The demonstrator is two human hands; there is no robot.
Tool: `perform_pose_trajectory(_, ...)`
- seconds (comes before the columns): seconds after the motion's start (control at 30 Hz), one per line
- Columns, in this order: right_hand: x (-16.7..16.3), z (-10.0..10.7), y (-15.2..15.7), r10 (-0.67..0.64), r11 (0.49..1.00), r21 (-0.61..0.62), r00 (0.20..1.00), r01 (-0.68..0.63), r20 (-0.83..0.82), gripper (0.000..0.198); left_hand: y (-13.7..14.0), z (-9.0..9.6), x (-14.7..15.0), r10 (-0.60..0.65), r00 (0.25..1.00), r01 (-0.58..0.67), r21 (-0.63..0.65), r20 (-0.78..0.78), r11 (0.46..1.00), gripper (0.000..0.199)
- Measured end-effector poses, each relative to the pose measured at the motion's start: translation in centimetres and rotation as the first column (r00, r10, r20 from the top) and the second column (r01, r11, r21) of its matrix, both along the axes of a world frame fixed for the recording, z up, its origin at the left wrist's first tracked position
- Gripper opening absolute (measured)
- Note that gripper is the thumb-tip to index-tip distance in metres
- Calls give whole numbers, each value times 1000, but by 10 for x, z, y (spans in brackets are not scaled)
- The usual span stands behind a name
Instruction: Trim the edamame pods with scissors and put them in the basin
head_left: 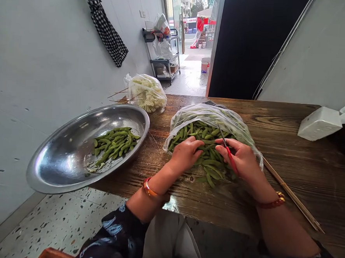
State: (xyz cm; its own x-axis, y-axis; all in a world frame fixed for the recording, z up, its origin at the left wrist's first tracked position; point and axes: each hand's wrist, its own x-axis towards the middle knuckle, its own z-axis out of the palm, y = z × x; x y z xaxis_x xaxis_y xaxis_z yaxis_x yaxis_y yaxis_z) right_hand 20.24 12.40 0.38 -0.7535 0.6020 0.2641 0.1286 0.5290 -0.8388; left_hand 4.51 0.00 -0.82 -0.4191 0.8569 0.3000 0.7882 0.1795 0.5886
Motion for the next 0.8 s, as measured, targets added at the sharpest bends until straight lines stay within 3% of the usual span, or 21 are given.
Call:
perform_pose_trajectory(0.1,0,1,-1,6,1000,10,1000,-6,2,39,-1,-3,0,3,994,-11,-70,-105,998,16)
perform_pose_trajectory(0.17,-1,1,-2,4,1000,18,1000,-4,-1,39,0,-2,-2,15,995,-19,-42,-96,999,11)
perform_pose_trajectory(0.23,-1,1,-1,4,1000,29,1000,-4,2,39,0,1,-6,36,999,-36,42,-1,998,7)
perform_pose_trajectory(0.3,-1,1,-1,8,999,53,1000,-9,6,39,1,5,-9,35,980,-64,143,197,988,4)
perform_pose_trajectory(0.37,-2,0,-1,29,995,98,1000,-29,2,36,1,7,-10,-17,893,-86,209,450,974,9)
perform_pose_trajectory(0.43,-2,-1,-2,64,988,145,998,-61,-10,34,1,9,-9,-92,749,-92,240,657,966,18)
perform_pose_trajectory(0.5,-3,-3,-3,104,979,180,994,-99,-18,34,1,9,-5,-152,626,-91,265,765,960,26)
perform_pose_trajectory(0.57,-4,-5,-3,134,971,202,991,-130,-9,36,1,9,-1,-190,570,-77,282,799,956,32)
perform_pose_trajectory(0.8,-4,-10,-4,147,962,226,988,-154,49,38,-1,11,6,-251,605,69,264,756,962,32)
